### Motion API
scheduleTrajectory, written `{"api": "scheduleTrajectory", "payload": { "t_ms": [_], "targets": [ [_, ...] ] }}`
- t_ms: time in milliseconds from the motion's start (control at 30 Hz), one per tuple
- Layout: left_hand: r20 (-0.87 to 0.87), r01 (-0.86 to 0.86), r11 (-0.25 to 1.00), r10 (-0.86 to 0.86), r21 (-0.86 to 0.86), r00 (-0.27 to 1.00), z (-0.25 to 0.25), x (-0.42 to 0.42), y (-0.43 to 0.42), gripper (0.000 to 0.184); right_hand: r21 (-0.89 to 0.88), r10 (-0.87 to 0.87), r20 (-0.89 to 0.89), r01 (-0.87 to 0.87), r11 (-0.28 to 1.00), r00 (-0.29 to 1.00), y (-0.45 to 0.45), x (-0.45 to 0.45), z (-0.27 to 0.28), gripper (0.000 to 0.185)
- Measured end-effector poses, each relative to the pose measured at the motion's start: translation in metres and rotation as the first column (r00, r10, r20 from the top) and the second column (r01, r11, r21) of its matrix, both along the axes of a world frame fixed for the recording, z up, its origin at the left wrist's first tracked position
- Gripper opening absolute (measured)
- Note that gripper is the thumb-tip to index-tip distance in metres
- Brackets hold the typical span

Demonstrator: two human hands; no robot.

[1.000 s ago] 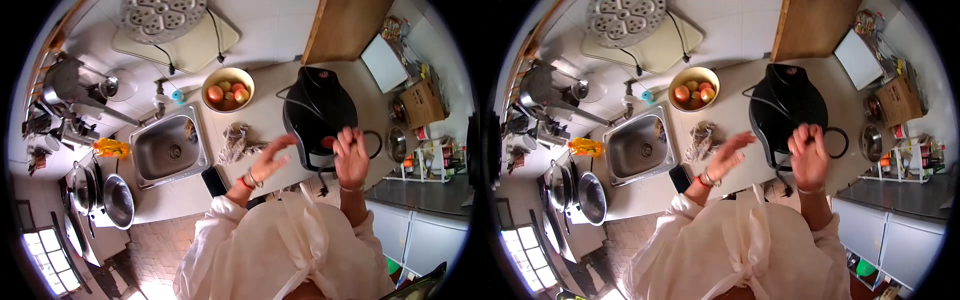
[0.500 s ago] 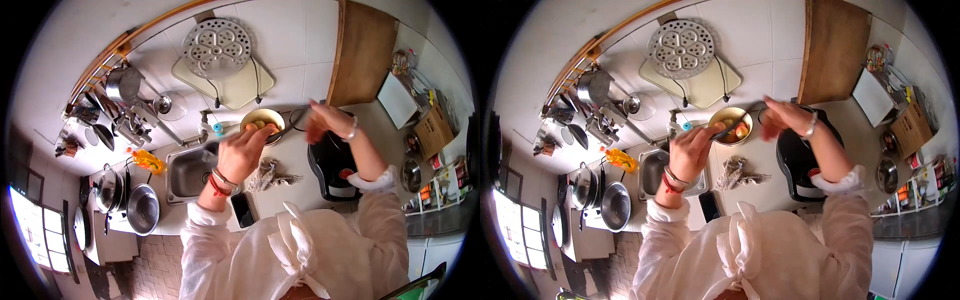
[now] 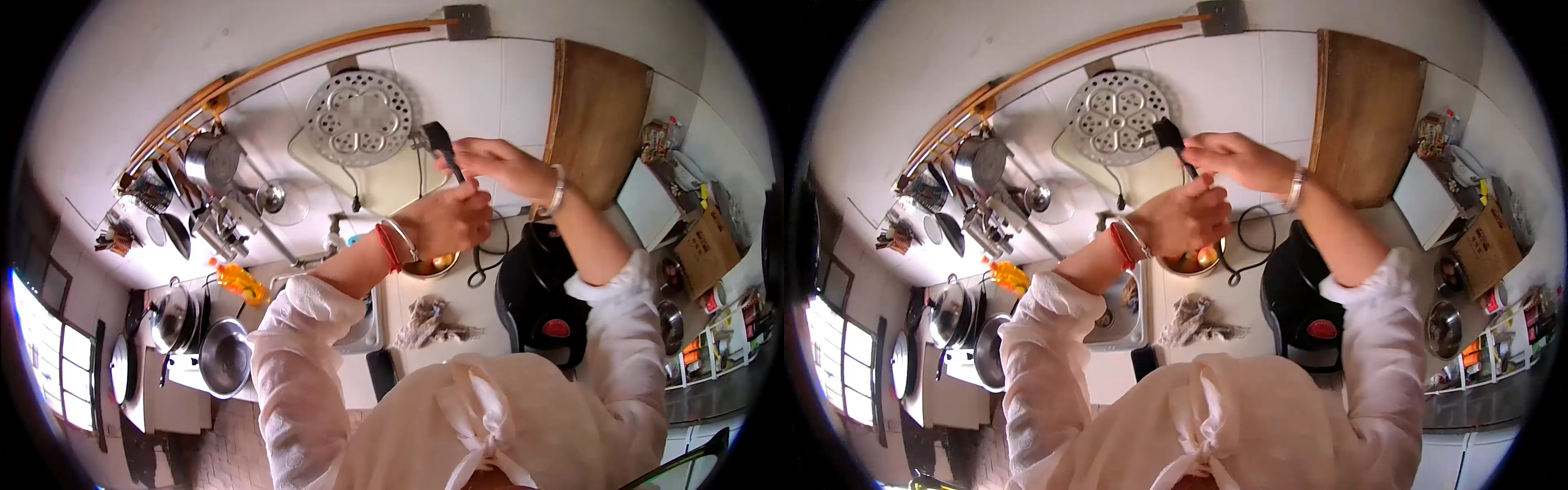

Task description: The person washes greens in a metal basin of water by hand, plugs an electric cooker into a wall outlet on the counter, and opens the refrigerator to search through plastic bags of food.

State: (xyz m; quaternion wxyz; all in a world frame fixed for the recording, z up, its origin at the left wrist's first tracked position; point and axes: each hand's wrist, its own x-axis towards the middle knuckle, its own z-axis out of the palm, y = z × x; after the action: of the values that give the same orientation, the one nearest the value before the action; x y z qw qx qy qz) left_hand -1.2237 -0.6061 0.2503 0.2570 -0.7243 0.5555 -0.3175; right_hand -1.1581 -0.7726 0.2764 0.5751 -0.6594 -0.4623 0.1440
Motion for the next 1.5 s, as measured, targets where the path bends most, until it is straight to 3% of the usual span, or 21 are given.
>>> {"api": "scheduleTrajectory", "payload": {
  "t_ms": [33, 67, 100, 133, 167, 233, 300, 367, 433, 500, 567, 633, 767, 800, 1000, 1200, 1267, 1400, 1500],
  "targets": [
    [-0.029, 0.053, 0.998, -0.052, 0.024, 0.998, 0.004, 0.002, -0.005, 0.014, 0.033, 0.073, -0.078, -0.071, 0.997, 0.994, 0.009, 0.003, 0.007, 0.032],
    [-0.028, -0.002, 0.994, 0.005, 0.11, 1.0, 0.004, 0.006, -0.006, 0.018, 0.055, 0.096, -0.022, -0.095, 0.994, 0.995, 0.014, 0.008, 0.013, 0.032],
    [0.207, -0.062, 0.993, 0.039, 0.103, 0.978, 0.001, 0.022, -0.002, 0.022, 0.075, 0.115, 0.038, -0.118, 0.99, 0.993, 0.019, 0.014, 0.019, 0.032],
    [0.429, -0.118, 0.99, 0.073, 0.078, 0.9, -0.006, 0.043, 0.007, 0.026, 0.107, -0.061, 0.069, 0.054, 0.993, 0.996, 0.024, 0.015, 0.024, 0.032],
    [0.342, -0.191, 0.982, 0.178, 0.004, 0.923, -0.002, 0.045, 0.011, 0.036, 0.078, -0.248, 0.16, 0.238, 0.968, 0.955, 0.025, 0.02, 0.033, 0.032],
    [0.23, -0.312, 0.928, 0.355, -0.205, 0.906, 0.006, 0.058, 0.018, 0.056, 0.074, -0.568, 0.33, 0.58, 0.811, 0.753, 0.023, 0.039, 0.058, 0.035],
    [0.159, -0.439, 0.822, 0.519, -0.364, 0.84, 0.012, 0.054, 0.021, 0.057, 0.278, -0.783, 0.513, 0.795, 0.539, 0.352, 0.018, 0.115, 0.067, 0.037],
    [-0.06, -0.516, 0.739, 0.547, -0.433, 0.835, -0.006, 0.052, 0.029, 0.05, 0.336, -0.86, 0.331, 0.803, 0.492, 0.389, 0.0, 0.187, 0.083, 0.038],
    [-0.219, -0.532, 0.711, 0.49, -0.459, 0.844, -0.037, 0.046, 0.037, 0.043, 0.345, -0.891, -0.002, 0.837, 0.425, 0.453, -0.014, 0.218, 0.101, 0.036],
    [-0.324, -0.545, 0.677, 0.439, -0.495, 0.838, -0.068, 0.032, 0.042, 0.04, 0.468, -0.934, 0.009, 0.823, 0.321, 0.358, -0.023, 0.252, 0.107, 0.034],
    [-0.45, -0.578, 0.629, 0.373, -0.52, 0.812, -0.098, 0.017, 0.048, 0.04, 0.475, -0.945, 0.262, 0.826, 0.303, 0.196, -0.021, 0.26, 0.101, 0.036],
    [-0.628, -0.605, 0.562, 0.184, -0.564, 0.756, -0.15, -0.001, 0.062, 0.038, 0.433, -0.864, 0.497, 0.839, 0.329, 0.082, -0.005, 0.258, 0.083, 0.039],
    [-0.783, -0.703, 0.489, 0.065, -0.516, 0.619, -0.193, -0.028, 0.068, 0.03, 0.246, -0.822, 0.551, 0.913, 0.325, 0.144, 0.023, 0.26, 0.057, 0.046],
    [-0.802, -0.715, 0.473, 0.027, -0.515, 0.597, -0.203, -0.033, 0.069, 0.03, 0.1, -0.843, 0.41, 0.902, 0.421, 0.348, 0.025, 0.245, 0.059, 0.049],
    [-0.911, -0.854, 0.326, -0.062, -0.405, 0.409, -0.24, -0.065, 0.091, 0.028, 0.22, -0.756, 0.655, 0.951, 0.216, 0.021, 0.047, 0.246, 0.066, 0.044],
    [-0.95, -0.911, 0.27, -0.095, -0.311, 0.297, -0.28, -0.09, 0.106, 0.027, 0.124, -0.743, 0.669, 0.98, 0.156, 0.034, 0.053, 0.237, 0.076, 0.041],
    [-0.951, -0.915, 0.26, -0.115, -0.309, 0.288, -0.283, -0.095, 0.105, 0.027, 0.176, -0.781, 0.621, 0.959, 0.222, 0.067, 0.048, 0.256, 0.068, 0.043],
    [-0.936, -0.904, 0.25, -0.153, -0.348, 0.318, -0.296, -0.1, 0.105, 0.027, 0.008, -0.859, 0.34, 0.912, 0.41, 0.383, 0.045, 0.244, 0.067, 0.039],
    [-0.923, -0.894, 0.238, -0.17, -0.379, 0.346, -0.293, -0.098, 0.107, 0.026, 0.018, -0.868, 0.235, 0.891, 0.454, 0.438, 0.045, 0.235, 0.069, 0.038]
  ]
}}
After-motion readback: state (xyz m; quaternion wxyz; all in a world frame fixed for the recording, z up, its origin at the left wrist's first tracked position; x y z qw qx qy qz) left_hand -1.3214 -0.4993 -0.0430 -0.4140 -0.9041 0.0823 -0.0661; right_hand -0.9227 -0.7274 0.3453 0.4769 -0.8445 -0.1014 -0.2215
